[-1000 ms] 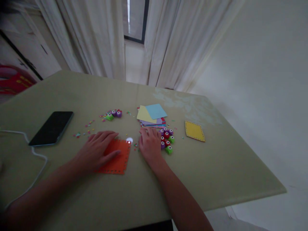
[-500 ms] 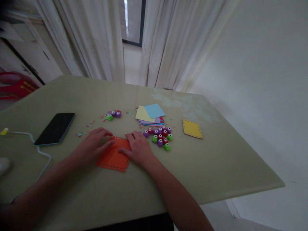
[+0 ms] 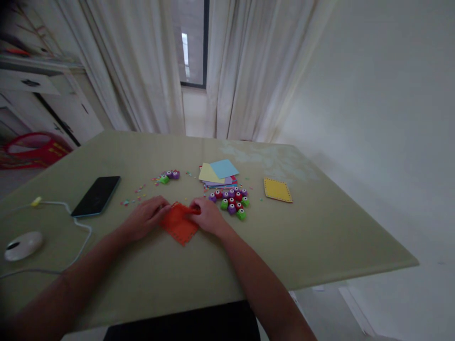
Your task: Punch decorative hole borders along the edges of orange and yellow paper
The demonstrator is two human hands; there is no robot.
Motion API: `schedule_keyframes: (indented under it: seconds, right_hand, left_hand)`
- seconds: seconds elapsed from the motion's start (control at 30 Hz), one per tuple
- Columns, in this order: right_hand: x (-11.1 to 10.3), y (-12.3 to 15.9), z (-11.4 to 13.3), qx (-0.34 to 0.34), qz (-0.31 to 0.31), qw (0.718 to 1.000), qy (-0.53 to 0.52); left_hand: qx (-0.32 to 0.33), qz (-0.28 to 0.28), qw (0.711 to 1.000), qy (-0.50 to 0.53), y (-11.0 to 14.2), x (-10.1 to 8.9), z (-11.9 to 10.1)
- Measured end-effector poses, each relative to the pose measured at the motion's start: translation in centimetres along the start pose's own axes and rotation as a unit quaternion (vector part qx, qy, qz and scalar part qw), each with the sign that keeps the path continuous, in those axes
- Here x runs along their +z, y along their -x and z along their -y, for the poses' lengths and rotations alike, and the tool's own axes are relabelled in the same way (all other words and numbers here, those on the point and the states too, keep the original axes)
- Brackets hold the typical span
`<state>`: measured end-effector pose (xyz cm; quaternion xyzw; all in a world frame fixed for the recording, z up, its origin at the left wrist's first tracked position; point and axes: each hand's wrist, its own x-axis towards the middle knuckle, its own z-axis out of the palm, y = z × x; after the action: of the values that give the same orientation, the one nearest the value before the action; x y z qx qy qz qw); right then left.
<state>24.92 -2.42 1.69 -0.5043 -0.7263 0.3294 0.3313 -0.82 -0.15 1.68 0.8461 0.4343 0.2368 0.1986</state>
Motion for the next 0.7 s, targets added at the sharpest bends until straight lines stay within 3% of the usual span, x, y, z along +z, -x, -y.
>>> schedule_keyframes:
  seconds: [0.17,0.27,0.37,0.47,0.5,0.6,0.7]
  right_hand:
    - [0.1,0.0,0.8,-0.013,-0.117,0.988,-0.104]
    - [-1.7,0.1,1.3,-0.053,-0.202,0.968,-0.138]
    - [-6.5,0.2,0.3,-0.071,-0.367,0.918,-0.135]
    - [-13.4,0.8,-2.8,0.022,-0.534,0.836,-0.129]
    - [-15.7,1.2,-4.0,0.076,-0.55,0.821,-0.134]
    - [-21.7,3.3,-7.6,0.155,-0.53,0.825,-0.121]
    - [-25.0,5.4,-10.2,0.221,-0.49,0.839,-0.084]
  left_hand:
    - [-0.002,-0.037,0.999,0.017,0.4,-0.1,0.1]
    - [-0.019,-0.068,0.997,0.006,0.4,0.0,0.3]
    - [-0.02,-0.07,0.997,-0.016,0.5,0.2,0.2]
    - [-0.012,-0.057,0.998,-0.038,0.5,0.6,-0.1]
    - [-0.009,-0.055,0.998,-0.043,0.5,0.7,-0.1]
    - [-0.005,-0.054,0.997,-0.052,0.3,0.8,-0.3]
    - [-0.009,-0.059,0.997,-0.053,0.2,0.8,-0.2]
